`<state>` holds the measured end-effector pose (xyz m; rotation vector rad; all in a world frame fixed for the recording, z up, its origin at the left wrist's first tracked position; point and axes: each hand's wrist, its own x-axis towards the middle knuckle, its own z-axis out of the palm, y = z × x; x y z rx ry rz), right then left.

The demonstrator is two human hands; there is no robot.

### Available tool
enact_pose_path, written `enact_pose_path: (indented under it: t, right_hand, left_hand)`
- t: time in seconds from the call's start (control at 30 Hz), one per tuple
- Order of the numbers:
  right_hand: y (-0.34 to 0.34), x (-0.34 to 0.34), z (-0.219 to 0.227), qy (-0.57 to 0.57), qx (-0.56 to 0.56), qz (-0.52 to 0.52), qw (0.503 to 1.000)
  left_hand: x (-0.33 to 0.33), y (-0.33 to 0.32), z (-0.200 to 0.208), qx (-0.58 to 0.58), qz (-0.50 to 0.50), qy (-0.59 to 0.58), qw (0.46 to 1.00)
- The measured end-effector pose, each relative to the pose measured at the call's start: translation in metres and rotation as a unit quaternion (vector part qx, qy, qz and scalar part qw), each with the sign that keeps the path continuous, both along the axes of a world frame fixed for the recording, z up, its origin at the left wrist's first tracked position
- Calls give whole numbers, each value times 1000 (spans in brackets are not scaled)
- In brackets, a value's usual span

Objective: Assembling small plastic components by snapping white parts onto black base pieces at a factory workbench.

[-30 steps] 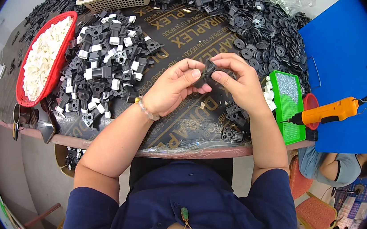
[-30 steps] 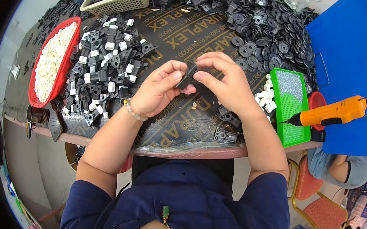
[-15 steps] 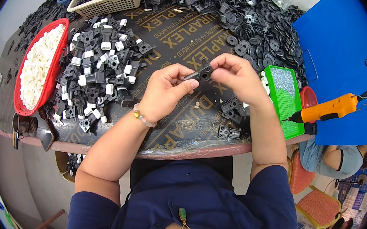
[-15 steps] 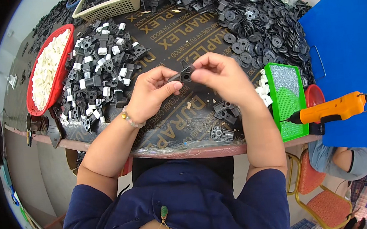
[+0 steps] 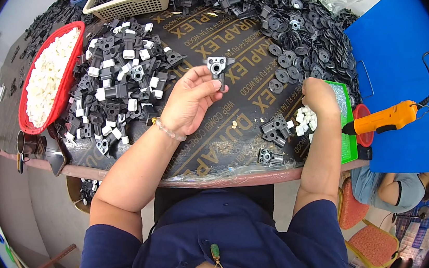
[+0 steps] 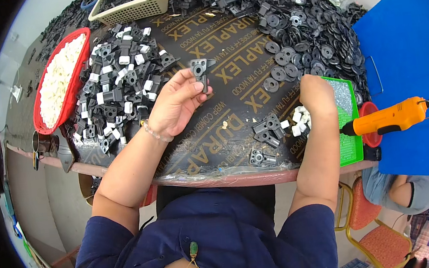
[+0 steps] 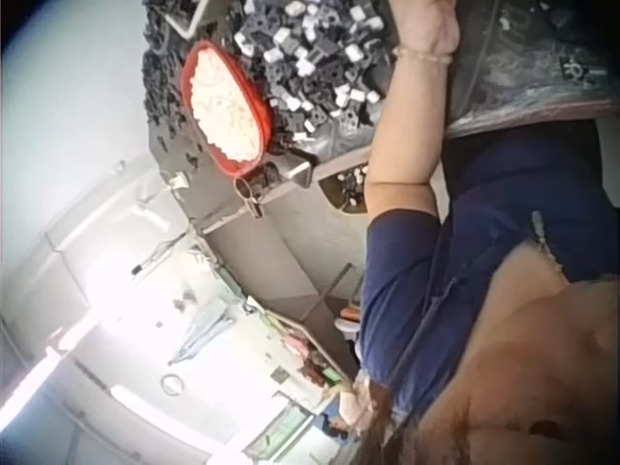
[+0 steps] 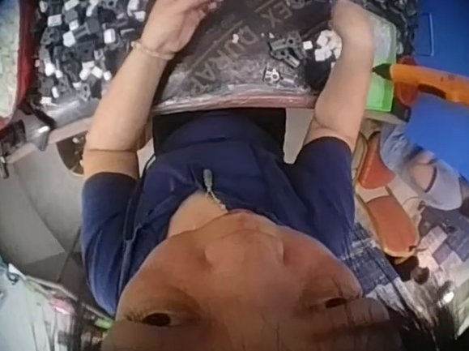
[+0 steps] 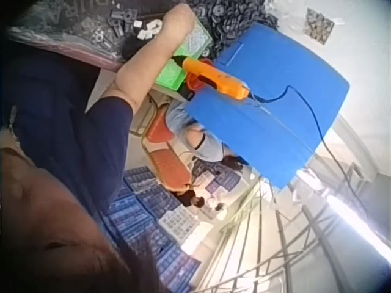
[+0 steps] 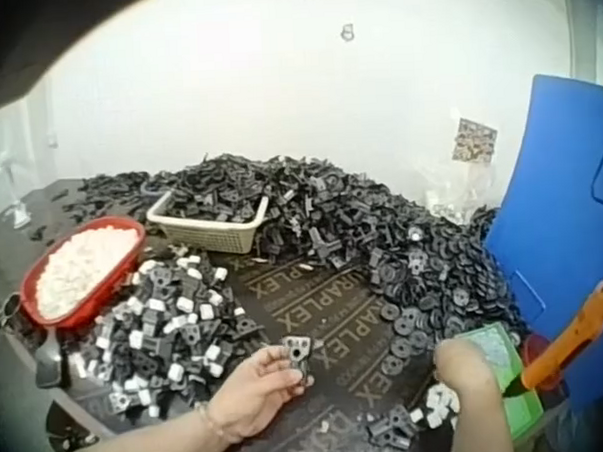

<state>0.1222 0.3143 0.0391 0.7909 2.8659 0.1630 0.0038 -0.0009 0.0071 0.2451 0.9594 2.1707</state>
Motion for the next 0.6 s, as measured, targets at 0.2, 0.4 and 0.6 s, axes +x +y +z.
enact_pose_path:
  t: [0.2, 0.4, 0.6]
  right_hand:
    - [-22, -7, 3, 93, -79, 54, 991]
    - [-33, -13, 5, 206, -119, 132, 962]
    - [-92, -27, 4, 349, -561, 98, 745]
  left_hand:
    - [0, -4, 6, 4, -10, -8, 1000]
    - [-4, -3, -1, -19, 1, 1, 1000]
    - [1, -2, 6, 7, 16, -8, 1000]
